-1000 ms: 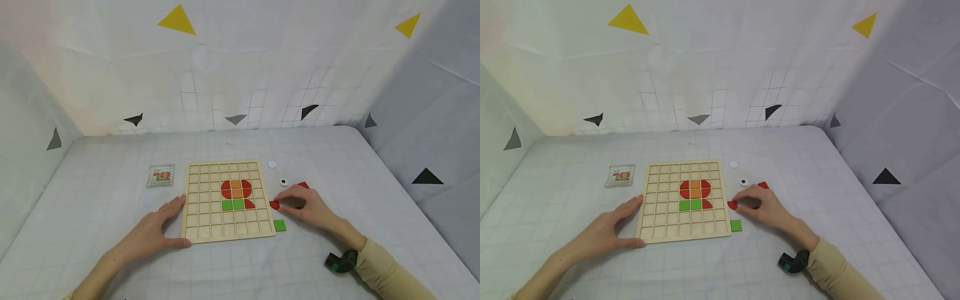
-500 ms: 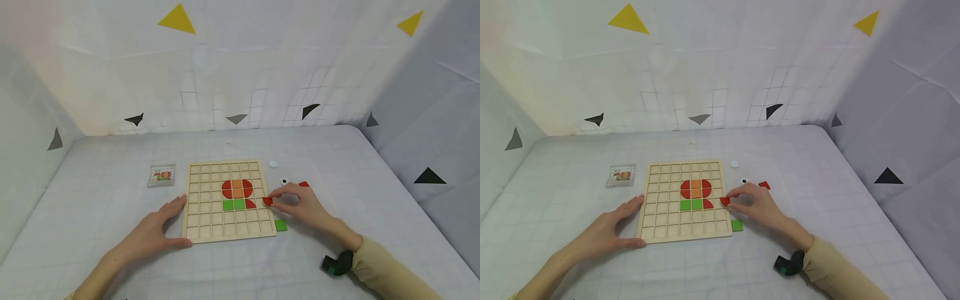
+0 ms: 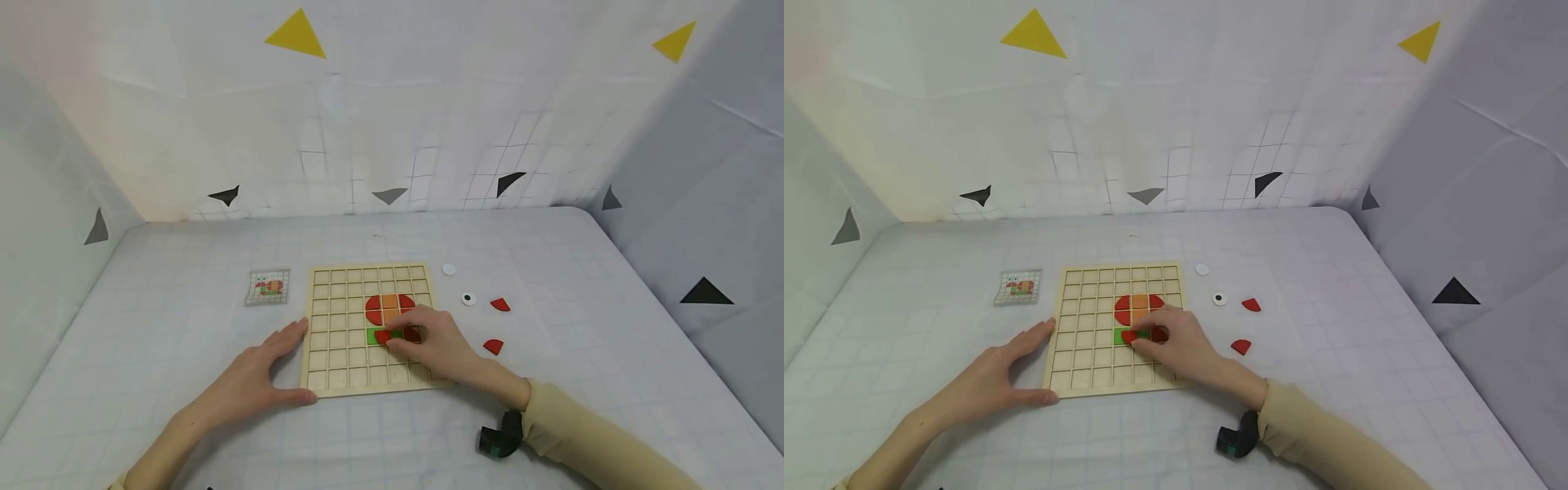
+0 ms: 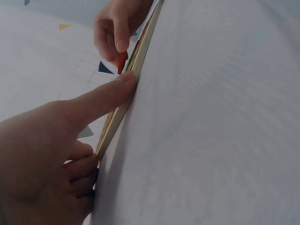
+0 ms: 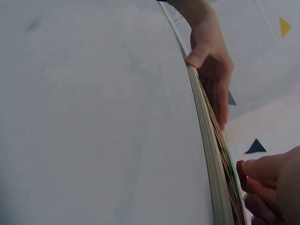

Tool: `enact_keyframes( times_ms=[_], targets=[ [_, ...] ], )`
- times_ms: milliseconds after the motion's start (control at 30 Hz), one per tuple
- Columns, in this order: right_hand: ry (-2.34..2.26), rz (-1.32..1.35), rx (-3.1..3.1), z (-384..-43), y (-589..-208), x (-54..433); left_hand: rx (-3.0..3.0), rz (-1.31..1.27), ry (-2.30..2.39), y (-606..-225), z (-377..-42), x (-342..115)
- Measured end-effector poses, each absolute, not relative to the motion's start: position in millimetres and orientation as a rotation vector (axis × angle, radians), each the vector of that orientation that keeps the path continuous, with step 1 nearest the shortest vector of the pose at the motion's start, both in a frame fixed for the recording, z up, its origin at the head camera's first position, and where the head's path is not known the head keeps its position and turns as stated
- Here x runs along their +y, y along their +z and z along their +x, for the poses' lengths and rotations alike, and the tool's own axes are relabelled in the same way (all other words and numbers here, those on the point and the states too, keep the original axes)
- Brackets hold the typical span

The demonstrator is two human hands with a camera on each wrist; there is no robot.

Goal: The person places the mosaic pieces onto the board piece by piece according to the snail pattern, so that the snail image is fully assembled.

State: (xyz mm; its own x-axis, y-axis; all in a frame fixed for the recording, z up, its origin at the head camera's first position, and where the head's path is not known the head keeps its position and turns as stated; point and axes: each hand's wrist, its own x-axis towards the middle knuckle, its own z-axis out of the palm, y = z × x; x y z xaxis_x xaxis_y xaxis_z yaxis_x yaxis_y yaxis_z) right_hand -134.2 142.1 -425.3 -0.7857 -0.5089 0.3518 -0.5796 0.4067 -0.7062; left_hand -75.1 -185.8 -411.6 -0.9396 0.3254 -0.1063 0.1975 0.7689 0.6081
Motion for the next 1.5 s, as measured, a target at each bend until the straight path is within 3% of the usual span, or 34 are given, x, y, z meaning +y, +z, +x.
enact_keyframes(
  times_ms=[467,1500],
  targets=[
    [1.126,1.025,-2.576,-132,-421,98,2.754,0.421,0.914,-414,-76,-186],
    [1.064,1.121,-2.441,-136,-436,100,2.752,0.409,0.902,-412,-75,-185]
  ],
)
